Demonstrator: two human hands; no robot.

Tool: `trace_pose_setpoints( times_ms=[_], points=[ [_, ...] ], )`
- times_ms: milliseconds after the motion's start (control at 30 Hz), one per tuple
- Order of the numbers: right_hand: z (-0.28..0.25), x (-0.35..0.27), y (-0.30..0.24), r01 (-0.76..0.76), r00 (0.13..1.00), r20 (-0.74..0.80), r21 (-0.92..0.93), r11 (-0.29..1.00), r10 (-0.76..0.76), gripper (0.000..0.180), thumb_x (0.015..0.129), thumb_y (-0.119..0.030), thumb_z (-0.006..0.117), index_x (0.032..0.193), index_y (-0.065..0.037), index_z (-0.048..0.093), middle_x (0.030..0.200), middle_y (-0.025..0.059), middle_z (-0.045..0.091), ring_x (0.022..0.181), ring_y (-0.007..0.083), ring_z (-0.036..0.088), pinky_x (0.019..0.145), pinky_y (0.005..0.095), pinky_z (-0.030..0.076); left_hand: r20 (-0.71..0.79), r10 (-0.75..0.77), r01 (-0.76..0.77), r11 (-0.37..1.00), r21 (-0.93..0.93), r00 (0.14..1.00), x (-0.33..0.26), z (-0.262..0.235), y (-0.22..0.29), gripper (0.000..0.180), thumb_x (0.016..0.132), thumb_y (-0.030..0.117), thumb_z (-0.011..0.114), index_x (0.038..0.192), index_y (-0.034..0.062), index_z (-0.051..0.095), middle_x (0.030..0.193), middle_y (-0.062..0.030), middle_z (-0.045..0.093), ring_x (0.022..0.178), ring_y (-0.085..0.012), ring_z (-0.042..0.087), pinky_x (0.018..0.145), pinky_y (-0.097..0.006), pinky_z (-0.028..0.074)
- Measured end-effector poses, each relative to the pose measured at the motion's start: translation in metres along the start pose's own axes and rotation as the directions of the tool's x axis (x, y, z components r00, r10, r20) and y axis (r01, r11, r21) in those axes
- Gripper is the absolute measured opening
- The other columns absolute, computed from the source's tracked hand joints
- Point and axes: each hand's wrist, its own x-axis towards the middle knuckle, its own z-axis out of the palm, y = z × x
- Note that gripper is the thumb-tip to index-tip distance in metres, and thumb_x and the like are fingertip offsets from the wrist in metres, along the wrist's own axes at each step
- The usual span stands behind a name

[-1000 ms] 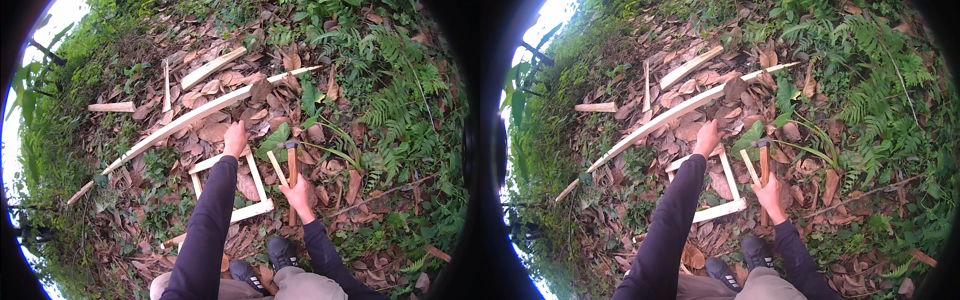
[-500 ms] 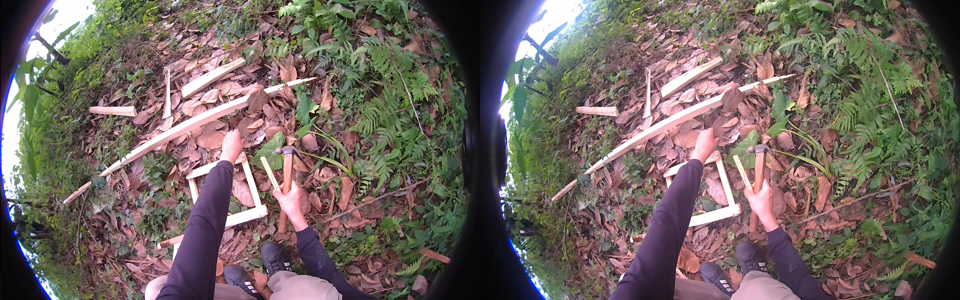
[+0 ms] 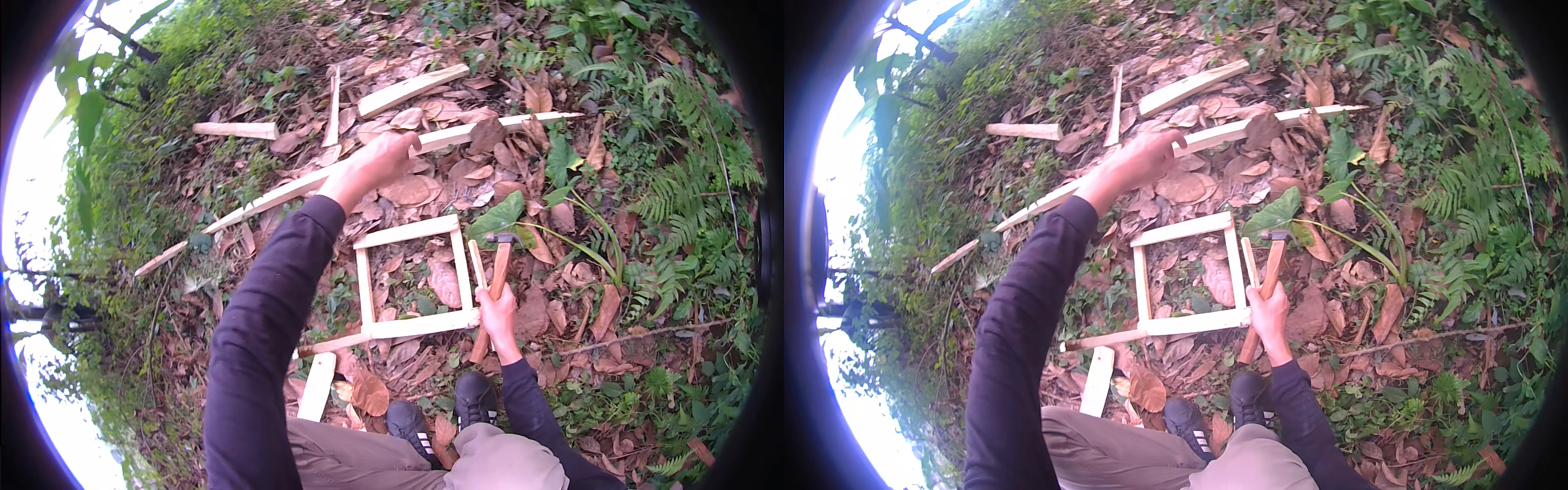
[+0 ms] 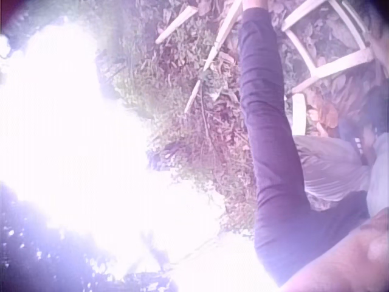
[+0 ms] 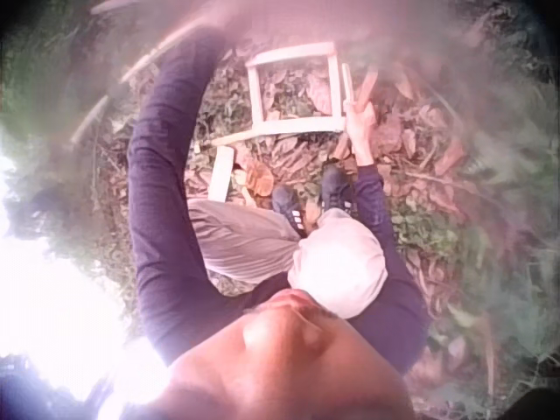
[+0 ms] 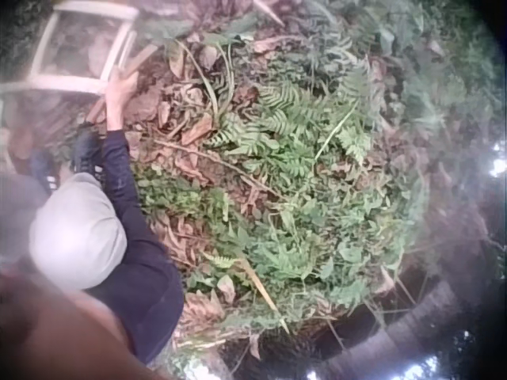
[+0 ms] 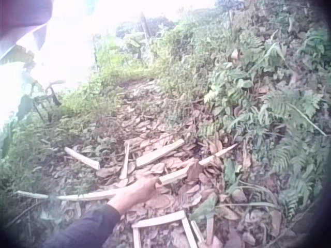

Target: The person assembles a wooden frame on the forest floor using a hammer. They position wooden planks into a rectangular shape and secure them by hammering nails into the joints.

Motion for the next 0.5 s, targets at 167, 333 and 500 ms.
trace_pose_setpoints(
  times_ms=[167,333,500],
  points=[
    [0.015,-0.014,-0.007,0.060,0.990,0.122,0.129,0.990,-0.075,0.017,0.093,-0.009,0.067,0.098,0.000,0.053,0.079,0.0083,0.069,0.057,0.0143,0.067,0.049,0.0284,0.054,-0.168,-0.087,0.090,0.996,0.008,0.982,-0.147,-0.101,0.004,0.019,0.100,0.018,0.061,0.112,0.0052,0.067,0.098,-0.0138,0.068,0.090,-0.0283,0.066,0.081,-0.039,0.052],
    [0.019,-0.009,0.010,0.295,0.952,0.138,-0.163,0.942,-0.274,0.034,0.084,-0.016,0.080,0.097,0.000,0.053,0.079,0.0141,0.069,0.065,0.0219,0.071,0.057,0.0342,0.055,-0.200,-0.644,0.224,0.513,-0.829,0.738,-0.318,-0.054,-0.019,0.024,0.109,0.022,0.037,0.091,0.0087,0.048,0.075,-0.0011,0.052,0.061,-0.0118,0.055,0.058,-0.025,0.045],
    [0.018,-0.033,-0.016,0.335,0.940,0.077,-0.404,0.851,-0.333,0.071,0.063,-0.036,0.096,0.102,0.006,0.054,0.090,0.0258,0.068,0.087,0.0416,0.070,0.079,0.0470,0.054,-0.124,-0.884,0.096,0.187,-0.978,0.451,-0.435,0.063,0.009,0.043,0.112,0.041,0.029,0.085,0.0104,0.043,0.071,-0.0011,0.047,0.058,-0.0137,0.052,0.055,-0.029,0.044]
  ],
)
